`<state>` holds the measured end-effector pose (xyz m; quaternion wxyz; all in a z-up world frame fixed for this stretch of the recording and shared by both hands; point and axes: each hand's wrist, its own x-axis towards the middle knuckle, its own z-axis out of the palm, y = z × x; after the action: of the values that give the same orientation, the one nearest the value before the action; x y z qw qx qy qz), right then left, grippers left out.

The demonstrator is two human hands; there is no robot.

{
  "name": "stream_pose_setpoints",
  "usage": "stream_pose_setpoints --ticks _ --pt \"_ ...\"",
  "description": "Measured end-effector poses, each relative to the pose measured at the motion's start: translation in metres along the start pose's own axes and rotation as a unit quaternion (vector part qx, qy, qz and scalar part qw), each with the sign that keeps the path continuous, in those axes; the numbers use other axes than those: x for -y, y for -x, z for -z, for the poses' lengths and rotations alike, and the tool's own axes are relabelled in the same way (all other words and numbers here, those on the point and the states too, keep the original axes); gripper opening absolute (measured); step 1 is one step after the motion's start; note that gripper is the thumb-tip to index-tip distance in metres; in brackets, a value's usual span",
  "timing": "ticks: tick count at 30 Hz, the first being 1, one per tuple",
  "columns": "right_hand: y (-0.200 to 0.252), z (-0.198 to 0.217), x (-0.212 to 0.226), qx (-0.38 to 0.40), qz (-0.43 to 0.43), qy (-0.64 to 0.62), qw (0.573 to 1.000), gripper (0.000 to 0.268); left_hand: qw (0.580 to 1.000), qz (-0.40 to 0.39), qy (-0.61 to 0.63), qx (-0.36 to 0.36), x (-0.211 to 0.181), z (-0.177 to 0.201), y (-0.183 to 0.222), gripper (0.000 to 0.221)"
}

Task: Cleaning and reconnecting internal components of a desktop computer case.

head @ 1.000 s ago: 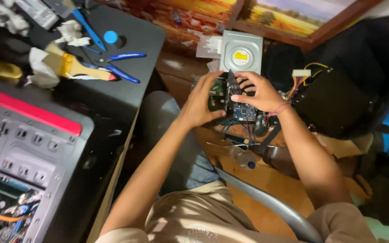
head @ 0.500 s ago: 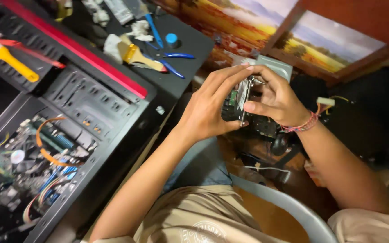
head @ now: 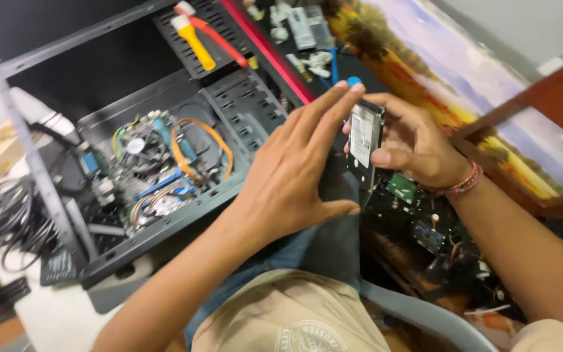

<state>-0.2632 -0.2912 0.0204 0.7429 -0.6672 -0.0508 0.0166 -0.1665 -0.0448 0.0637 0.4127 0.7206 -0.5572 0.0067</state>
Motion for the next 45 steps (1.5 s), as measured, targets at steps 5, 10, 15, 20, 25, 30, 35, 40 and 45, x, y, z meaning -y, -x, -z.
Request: stream_pose_setpoints --ticks 5,10,15,20,25,30,35,40,45 --pt "-0.049 -0.019 0.018 0.076 0.000 0.006 0.997 0.080 0.998 0.019 -0.055 0.021 0.019 0.052 0.010 0.132" --pt "-0.096 -0.039 0.027 0.130 0.037 0.013 0.991 0.084 0.996 -0.014 -0.049 0.078 0.076 0.105 -0.001 0.129" --pt "-0.141 -0.049 0.020 0.152 0.096 0.038 0.983 0.088 0.983 -0.158 -0.093 0.023 0.123 0.134 -0.018 0.115" --pt "-0.184 -0.063 0.019 0.160 0.095 0.096 0.978 0.087 0.987 -0.051 -0.151 0.019 0.163 0.153 -0.035 0.080" --pt "-0.230 -0.074 0.025 0.135 0.082 0.212 0.964 0.081 0.993 -0.030 -0.107 -0.050 0.218 0.161 -0.040 0.061" --pt "-0.282 -0.086 0.039 0.095 0.275 0.522 0.802 0.070 0.948 -0.021 -0.292 -0.121 0.293 0.133 -0.018 0.064" --pt "-0.312 -0.078 0.004 0.125 0.186 0.307 0.925 0.069 0.959 -0.041 -0.208 -0.188 0.273 0.160 -0.005 0.076" --pt "-0.325 -0.058 -0.047 0.144 0.065 0.090 0.983 0.066 0.970 -0.128 -0.128 -0.164 0.248 0.158 -0.008 0.080" --pt "-0.320 -0.052 -0.044 0.166 0.016 0.112 0.980 0.067 0.995 -0.030 -0.087 -0.042 0.262 0.140 -0.009 0.035"
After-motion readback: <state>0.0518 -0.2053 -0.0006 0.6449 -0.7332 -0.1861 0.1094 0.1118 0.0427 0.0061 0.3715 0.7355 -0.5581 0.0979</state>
